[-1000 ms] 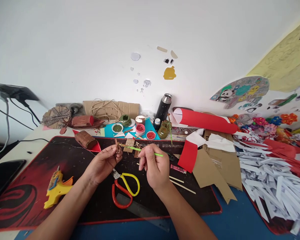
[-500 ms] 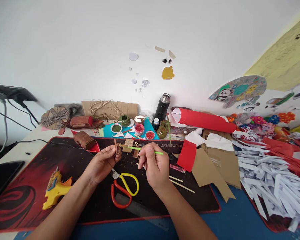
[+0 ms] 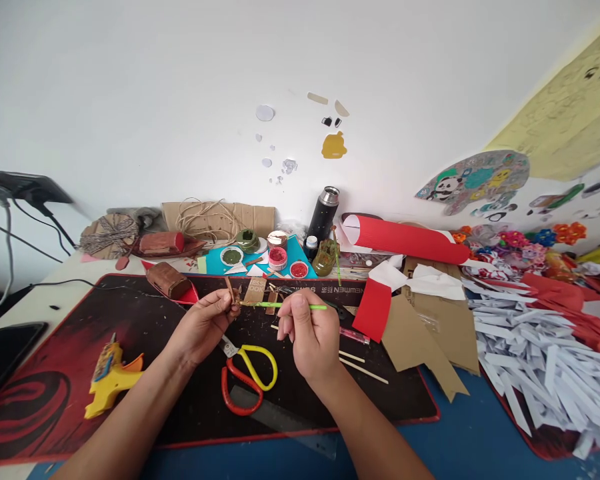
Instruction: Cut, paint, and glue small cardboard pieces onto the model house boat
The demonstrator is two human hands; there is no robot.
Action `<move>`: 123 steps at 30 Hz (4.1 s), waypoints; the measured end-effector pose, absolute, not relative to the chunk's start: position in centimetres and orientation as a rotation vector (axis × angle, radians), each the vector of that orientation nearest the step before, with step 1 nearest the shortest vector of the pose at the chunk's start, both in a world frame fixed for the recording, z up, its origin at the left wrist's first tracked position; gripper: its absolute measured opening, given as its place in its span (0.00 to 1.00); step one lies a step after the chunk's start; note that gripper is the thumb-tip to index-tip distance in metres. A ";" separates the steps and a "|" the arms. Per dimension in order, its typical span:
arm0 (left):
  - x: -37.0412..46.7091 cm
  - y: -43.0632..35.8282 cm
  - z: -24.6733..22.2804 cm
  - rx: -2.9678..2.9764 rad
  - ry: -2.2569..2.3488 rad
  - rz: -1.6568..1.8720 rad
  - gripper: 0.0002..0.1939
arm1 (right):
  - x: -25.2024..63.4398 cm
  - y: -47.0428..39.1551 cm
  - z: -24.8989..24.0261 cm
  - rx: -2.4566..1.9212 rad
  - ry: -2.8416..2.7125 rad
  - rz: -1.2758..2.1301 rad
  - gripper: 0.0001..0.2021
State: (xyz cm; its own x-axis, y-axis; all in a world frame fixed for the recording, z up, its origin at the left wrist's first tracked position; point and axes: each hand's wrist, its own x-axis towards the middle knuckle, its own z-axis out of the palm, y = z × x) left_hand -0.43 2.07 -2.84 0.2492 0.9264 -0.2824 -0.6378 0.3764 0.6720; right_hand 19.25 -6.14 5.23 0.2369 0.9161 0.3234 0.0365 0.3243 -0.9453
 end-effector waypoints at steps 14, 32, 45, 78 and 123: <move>-0.1 2.1 -2.7 0.417 0.724 1.142 0.24 | 19.2 -6.2 5.0 -1.050 -1.160 0.785 0.24; 0.1 2.1 -3.1 0.458 0.744 1.200 0.22 | 18.6 -6.1 5.0 -1.034 -1.137 0.804 0.24; 0.1 2.1 -3.0 0.455 0.767 1.226 0.22 | 18.4 -6.1 5.1 -1.070 -1.077 0.817 0.25; 0.0 2.3 -3.5 0.472 0.764 1.233 0.21 | 18.6 -6.1 5.2 -1.075 -1.053 0.792 0.26; -0.6 2.3 -1.6 0.843 1.016 1.360 0.22 | 20.9 -6.9 1.8 -1.207 -1.155 0.760 0.21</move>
